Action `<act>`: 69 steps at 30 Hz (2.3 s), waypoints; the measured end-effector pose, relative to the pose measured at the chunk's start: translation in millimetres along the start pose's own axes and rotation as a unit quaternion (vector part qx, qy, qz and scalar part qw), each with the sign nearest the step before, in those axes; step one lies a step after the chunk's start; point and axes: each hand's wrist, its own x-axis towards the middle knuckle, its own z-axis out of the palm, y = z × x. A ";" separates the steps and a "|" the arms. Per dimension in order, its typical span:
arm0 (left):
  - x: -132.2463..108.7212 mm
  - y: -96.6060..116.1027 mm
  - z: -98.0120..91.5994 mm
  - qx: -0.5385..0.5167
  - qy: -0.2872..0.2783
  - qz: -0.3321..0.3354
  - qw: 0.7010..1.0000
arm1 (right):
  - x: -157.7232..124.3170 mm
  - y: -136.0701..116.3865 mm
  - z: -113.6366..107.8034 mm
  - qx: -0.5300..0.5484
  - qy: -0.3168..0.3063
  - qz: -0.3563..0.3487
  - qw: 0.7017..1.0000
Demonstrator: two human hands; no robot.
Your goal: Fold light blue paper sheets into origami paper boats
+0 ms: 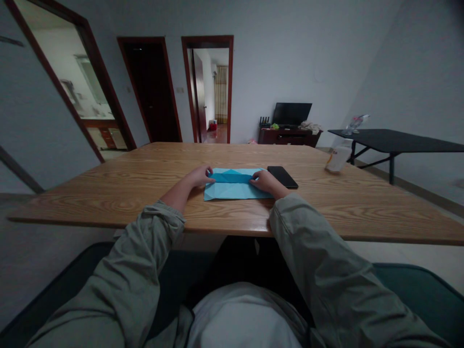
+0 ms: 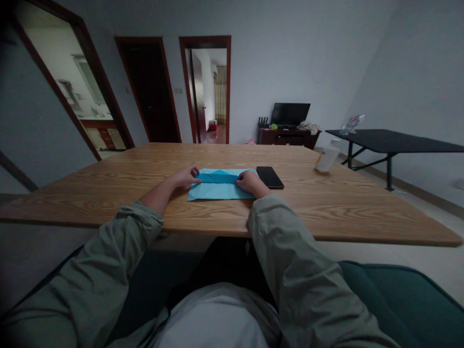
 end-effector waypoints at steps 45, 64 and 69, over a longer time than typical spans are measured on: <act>-3.4 5.9 -0.5 0.058 -0.080 0.011 0.995 | -6.9 -17.3 9.0 -0.040 0.038 -0.084 0.995; -9.0 62.3 1.5 -0.056 0.092 0.107 0.988 | -12.4 -40.1 12.1 -0.053 0.039 -0.106 0.992; -6.0 79.2 4.9 -0.278 0.185 0.053 0.941 | -4.0 -36.8 10.0 0.026 0.103 -0.054 0.993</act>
